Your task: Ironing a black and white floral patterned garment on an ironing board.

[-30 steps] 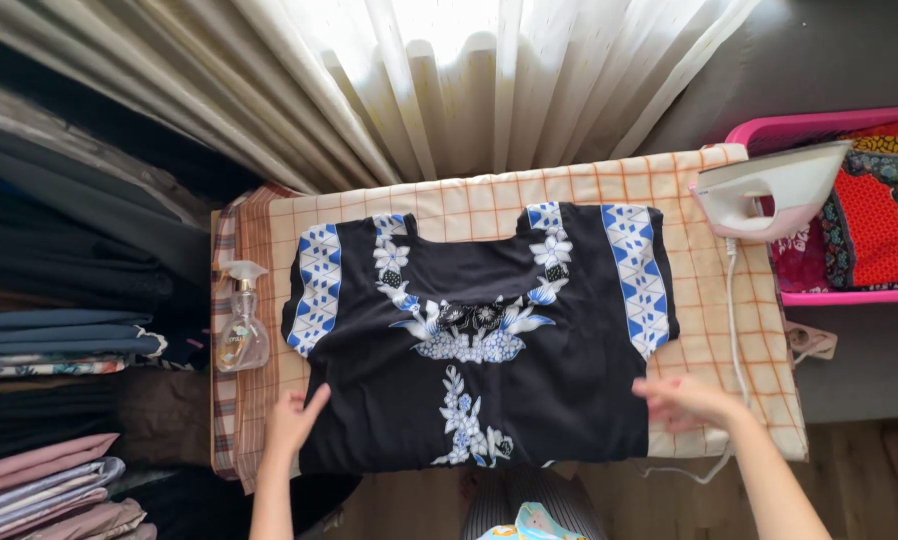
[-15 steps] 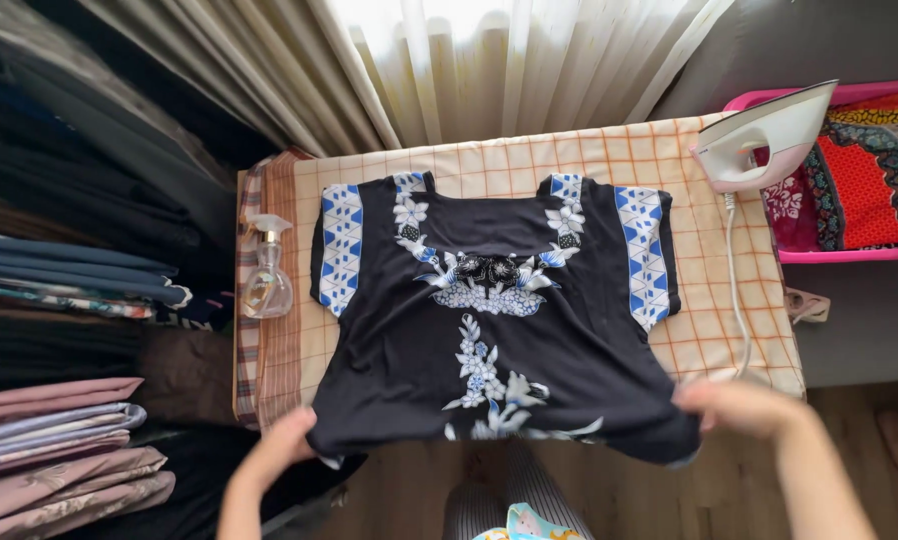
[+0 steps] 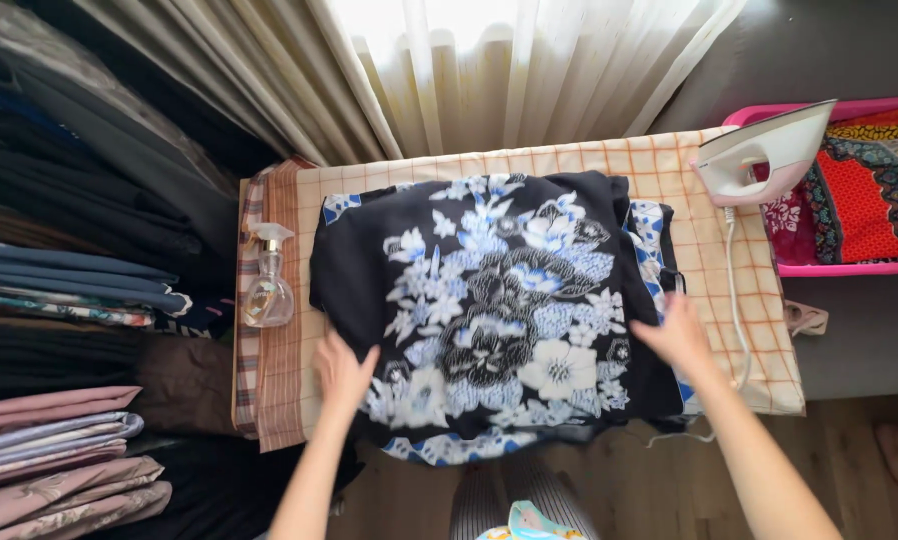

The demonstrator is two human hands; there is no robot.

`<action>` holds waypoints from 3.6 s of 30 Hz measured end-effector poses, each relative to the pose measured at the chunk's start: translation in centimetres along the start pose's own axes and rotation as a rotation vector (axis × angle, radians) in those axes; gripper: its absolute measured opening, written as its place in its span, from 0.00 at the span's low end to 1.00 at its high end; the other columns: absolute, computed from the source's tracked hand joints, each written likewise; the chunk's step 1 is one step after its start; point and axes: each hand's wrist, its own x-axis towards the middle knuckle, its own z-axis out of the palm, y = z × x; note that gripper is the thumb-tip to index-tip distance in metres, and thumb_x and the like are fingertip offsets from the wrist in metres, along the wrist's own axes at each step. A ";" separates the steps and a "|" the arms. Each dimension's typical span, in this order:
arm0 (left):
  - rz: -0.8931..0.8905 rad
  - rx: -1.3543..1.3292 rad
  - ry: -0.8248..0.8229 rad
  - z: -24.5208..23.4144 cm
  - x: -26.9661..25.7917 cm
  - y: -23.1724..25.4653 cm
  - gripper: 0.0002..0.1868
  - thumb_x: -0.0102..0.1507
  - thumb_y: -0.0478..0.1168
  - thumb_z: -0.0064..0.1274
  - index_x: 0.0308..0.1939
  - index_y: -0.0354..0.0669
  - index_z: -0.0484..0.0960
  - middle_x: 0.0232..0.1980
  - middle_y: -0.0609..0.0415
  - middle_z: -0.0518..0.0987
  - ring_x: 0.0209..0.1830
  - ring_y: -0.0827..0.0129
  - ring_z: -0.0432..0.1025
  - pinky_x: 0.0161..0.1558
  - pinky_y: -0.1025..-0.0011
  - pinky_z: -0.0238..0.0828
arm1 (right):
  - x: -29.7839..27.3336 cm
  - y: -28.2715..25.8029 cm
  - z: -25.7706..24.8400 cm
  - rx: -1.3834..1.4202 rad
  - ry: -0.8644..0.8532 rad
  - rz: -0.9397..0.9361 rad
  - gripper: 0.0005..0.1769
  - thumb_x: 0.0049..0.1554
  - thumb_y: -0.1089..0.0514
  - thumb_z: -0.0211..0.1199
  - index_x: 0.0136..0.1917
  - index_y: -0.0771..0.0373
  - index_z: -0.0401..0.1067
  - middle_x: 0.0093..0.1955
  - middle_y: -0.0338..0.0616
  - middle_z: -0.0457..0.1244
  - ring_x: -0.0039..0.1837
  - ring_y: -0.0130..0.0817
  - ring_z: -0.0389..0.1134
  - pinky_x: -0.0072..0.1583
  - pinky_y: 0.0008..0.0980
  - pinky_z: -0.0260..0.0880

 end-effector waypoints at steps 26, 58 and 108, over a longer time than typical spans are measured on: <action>-0.017 -0.488 0.252 2.5 16.0 -2.9 0.29 0.66 0.40 0.40 0.73 0.50 0.72 0.61 0.47 0.78 0.67 0.57 0.72 0.69 0.48 0.71 | 14.6 0.9 1.3 0.755 -0.047 0.450 0.26 0.52 0.52 0.64 0.64 0.54 0.71 0.60 0.49 0.67 0.62 0.49 0.69 0.60 0.59 0.70; -0.193 -0.301 -1.094 -23.1 20.6 -2.4 0.16 0.56 0.43 0.73 0.39 0.34 0.89 0.28 0.57 0.77 0.21 0.76 0.66 0.25 0.72 0.61 | 15.1 -4.4 -21.8 -0.161 -0.853 0.142 0.22 0.43 0.54 0.80 0.50 0.62 0.80 0.35 0.39 0.69 0.37 0.29 0.66 0.40 0.33 0.71; 0.028 -1.391 -0.030 -41.7 41.8 11.0 0.08 0.74 0.48 0.58 0.52 0.55 0.80 0.49 0.63 0.81 0.49 0.69 0.75 0.51 0.59 0.68 | 22.5 -23.2 -43.4 0.336 -0.315 0.217 0.16 0.69 0.47 0.56 0.57 0.62 0.72 0.50 0.41 0.65 0.54 0.36 0.65 0.56 0.49 0.65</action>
